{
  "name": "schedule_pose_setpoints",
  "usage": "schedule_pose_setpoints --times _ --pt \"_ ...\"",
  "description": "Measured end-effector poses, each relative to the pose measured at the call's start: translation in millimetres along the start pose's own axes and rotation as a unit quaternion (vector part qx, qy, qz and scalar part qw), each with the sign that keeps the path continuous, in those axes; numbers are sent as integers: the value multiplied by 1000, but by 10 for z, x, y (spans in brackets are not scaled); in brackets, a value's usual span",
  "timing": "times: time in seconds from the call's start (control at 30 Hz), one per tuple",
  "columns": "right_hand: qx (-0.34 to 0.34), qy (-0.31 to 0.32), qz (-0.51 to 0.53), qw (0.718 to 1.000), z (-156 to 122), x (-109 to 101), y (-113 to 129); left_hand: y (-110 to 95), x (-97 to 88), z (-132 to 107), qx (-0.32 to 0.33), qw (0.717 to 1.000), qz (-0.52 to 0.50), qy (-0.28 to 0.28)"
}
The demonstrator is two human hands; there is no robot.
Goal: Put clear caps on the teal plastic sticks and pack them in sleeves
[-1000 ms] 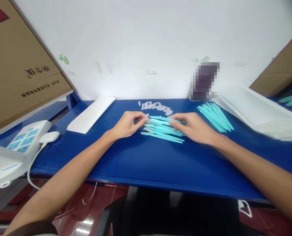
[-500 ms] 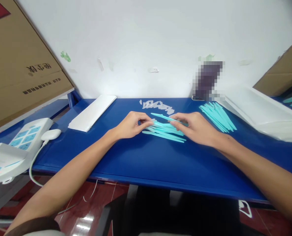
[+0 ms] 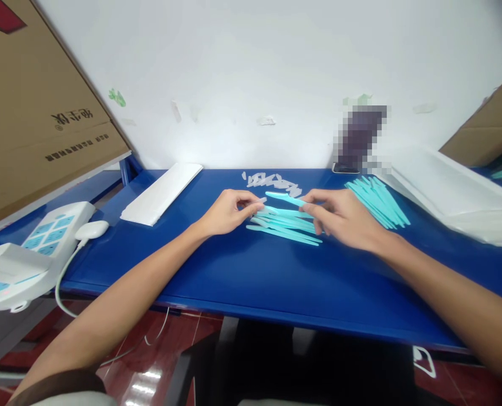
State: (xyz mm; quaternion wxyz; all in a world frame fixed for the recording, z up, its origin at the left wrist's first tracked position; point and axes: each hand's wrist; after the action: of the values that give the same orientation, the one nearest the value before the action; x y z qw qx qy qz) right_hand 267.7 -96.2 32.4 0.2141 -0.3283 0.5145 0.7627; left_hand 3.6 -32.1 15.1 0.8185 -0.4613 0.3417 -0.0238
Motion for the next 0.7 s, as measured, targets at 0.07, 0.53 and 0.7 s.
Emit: schedule_pose_setpoints --times 0.07,0.53,0.7 --pt "11 5 25 1000 13 -6 -16 7 21 3 -12 1000 -28 -5" --pt "14 37 -6 999 30 -29 -9 54 52 13 -26 997 -76 -3" --pt "-76 33 -117 990 23 -29 46 -29 32 -5 31 998 40 37"
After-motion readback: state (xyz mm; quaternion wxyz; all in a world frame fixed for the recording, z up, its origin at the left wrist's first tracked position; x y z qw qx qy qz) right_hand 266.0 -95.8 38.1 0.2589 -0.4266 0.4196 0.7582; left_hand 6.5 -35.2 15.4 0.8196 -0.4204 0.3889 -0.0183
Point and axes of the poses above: each hand's wrist, its own z-axis towards the middle knuckle, its own x-axis out of the palm, y = z × x, and after that the axes turned 4 degrees about -z, right-handed
